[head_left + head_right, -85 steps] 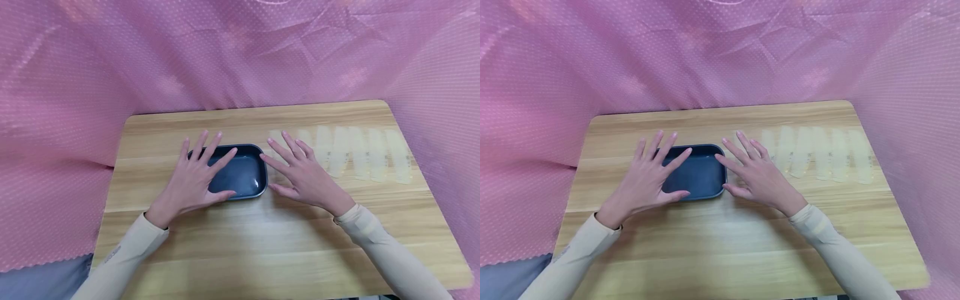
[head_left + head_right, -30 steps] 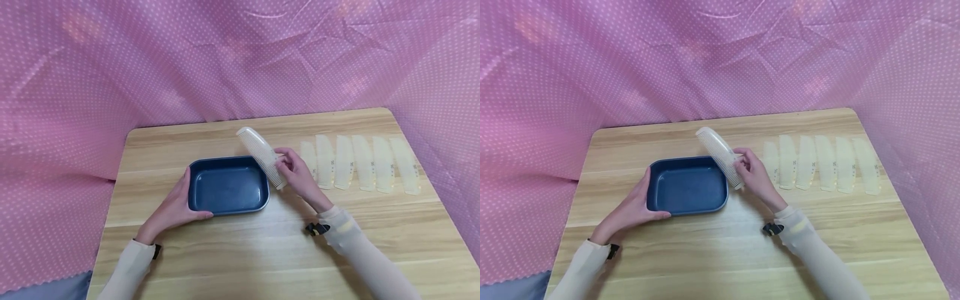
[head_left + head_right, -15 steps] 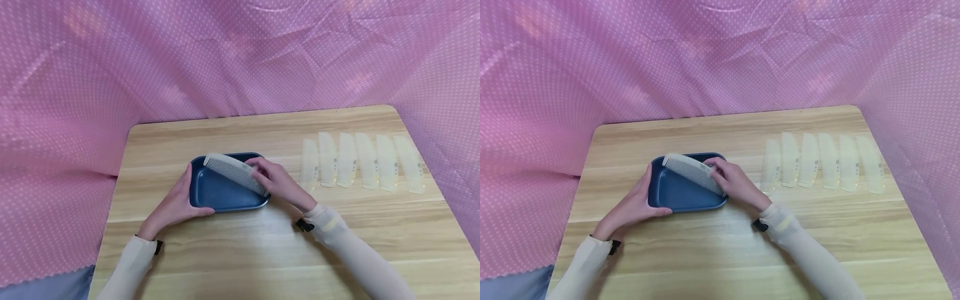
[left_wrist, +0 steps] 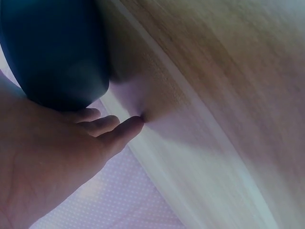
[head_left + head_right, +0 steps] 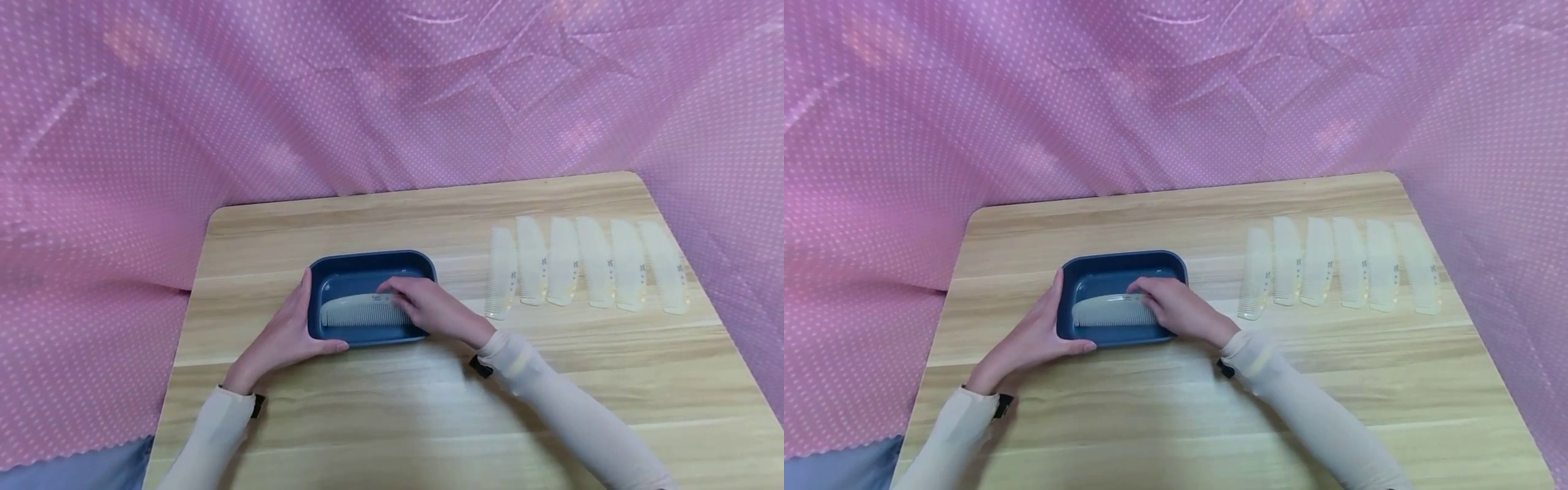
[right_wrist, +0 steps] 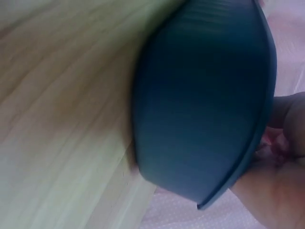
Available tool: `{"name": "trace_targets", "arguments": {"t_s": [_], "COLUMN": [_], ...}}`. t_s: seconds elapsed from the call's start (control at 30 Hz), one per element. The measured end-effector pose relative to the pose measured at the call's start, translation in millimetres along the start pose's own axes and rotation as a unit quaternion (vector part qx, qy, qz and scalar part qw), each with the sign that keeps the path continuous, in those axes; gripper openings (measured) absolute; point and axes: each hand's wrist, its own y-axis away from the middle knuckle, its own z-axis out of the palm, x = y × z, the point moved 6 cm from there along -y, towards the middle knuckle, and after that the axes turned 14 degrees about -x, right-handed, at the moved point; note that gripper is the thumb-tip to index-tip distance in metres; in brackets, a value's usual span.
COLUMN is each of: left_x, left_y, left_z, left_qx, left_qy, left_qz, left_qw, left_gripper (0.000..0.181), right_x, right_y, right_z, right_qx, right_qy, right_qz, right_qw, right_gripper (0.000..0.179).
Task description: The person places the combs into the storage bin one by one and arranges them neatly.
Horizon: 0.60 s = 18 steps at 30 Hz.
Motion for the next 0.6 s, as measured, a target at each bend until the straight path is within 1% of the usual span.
{"name": "trace_targets", "arguments": {"t_s": [0.1,0.23,0.43,0.6], "left_x": [0.1,1.6,0.0,-0.8], "left_y": [0.8,0.3,-0.4,-0.6], "left_z": [1.2,1.3,1.9,1.8], "left_qx": [0.005,0.008,0.004,0.008], "left_qy": [0.006,0.001,0.002,0.003], "left_qz": [0.005,0.008,0.002,0.004], "left_qw": [1.0000,0.9999,1.0000,1.0000], "left_gripper": [0.154,0.153,0.154,0.154], "right_x": [-2.2,-3.8,-4.9,-3.1], "right_y": [-2.3,-4.1,-5.4,-7.9], "right_z": [6.3,12.5,17.9,23.2], "right_qx": [-0.018,-0.033,-0.038,-0.046], "right_qy": [0.009,0.020,0.042,0.075], "right_qz": [0.005,0.010,0.018,0.042], "right_qw": [0.9998,0.9992,0.9983,0.9952], "right_gripper": [0.025,0.025,0.023,0.024]}}
